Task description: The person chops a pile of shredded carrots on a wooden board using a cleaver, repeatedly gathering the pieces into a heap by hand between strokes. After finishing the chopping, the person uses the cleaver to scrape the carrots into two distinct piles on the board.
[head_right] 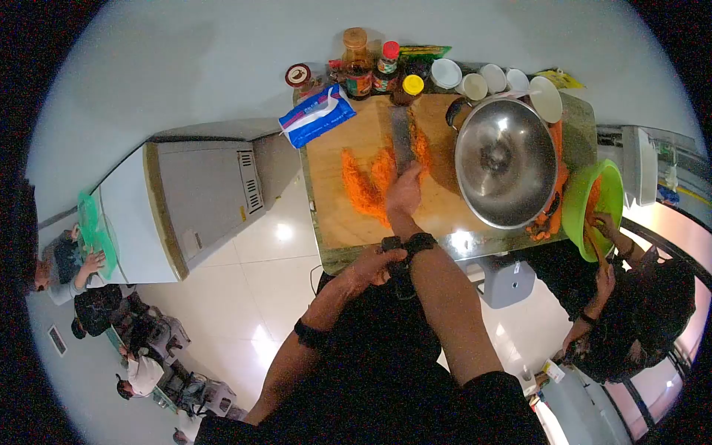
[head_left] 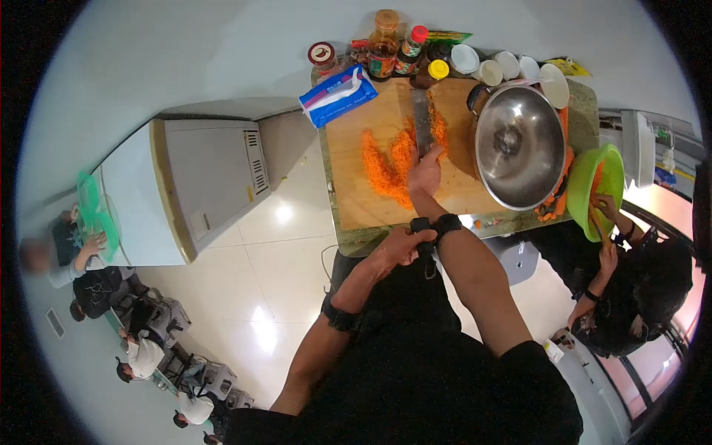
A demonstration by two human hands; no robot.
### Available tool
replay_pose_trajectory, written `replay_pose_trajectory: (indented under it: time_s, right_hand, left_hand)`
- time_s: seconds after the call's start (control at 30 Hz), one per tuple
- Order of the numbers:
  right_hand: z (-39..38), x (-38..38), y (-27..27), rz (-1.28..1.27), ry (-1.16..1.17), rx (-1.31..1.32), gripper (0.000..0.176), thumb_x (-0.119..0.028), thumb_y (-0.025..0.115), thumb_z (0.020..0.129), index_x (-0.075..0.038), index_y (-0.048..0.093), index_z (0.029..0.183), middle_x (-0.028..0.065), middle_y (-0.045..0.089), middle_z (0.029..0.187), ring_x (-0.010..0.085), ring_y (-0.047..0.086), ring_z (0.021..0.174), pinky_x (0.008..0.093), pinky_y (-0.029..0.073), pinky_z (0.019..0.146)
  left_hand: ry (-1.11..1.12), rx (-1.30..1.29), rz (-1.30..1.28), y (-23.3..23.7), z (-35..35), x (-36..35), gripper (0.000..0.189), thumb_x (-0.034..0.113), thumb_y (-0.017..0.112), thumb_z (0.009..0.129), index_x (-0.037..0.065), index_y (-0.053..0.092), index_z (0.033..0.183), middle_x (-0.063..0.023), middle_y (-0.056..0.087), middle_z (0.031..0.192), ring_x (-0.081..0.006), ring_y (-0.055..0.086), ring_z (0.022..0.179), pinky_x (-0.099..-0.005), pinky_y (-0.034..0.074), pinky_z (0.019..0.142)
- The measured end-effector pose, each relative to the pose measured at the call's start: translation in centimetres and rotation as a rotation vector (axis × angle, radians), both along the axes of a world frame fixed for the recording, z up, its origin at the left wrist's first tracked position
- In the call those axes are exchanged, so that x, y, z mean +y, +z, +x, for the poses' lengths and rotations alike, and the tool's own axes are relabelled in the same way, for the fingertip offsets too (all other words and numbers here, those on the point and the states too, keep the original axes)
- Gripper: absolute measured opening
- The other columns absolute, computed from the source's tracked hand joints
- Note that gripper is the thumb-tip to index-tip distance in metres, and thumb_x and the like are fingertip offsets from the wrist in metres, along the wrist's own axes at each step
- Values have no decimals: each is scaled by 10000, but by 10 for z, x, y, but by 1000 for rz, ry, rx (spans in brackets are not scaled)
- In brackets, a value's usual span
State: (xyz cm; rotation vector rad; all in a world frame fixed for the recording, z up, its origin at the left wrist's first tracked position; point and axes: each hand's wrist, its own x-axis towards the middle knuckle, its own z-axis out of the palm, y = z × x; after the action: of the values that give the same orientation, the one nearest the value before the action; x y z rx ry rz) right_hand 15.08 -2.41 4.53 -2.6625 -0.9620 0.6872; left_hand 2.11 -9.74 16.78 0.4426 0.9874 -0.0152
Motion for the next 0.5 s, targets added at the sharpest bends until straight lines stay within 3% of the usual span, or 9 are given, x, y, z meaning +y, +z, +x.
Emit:
replay_pose_trajectory:
  time_s: [0.17,0.3,0.5]
  right_hand:
    - [2,-7,-5,116,222,-206,463,-369,568,989,-82,375,1297,241,629,1151,419,679,839,509,570,657]
    - [10,-5,-8,98,344,-272,446,-343,575,985,-75,394,1292,238,624,1145,412,680,792,481,581,616]
    - [13,-5,-2,118,331,-196,440,-325,582,981,-73,410,1298,246,637,1102,414,678,773,486,578,639]
  left_hand:
    - [-107,73,-38,7,5,-1,404,462,736,847,77,634,776,6,555,612,-101,497,480,-224,395,441]
    - [-76,40,-117,12,9,-1,405,446,726,864,84,601,731,19,490,551,-95,445,427,-243,316,398]
    - [-69,-110,-192,-10,7,-7,434,463,686,899,121,550,669,33,435,523,-75,352,391,-268,210,384]
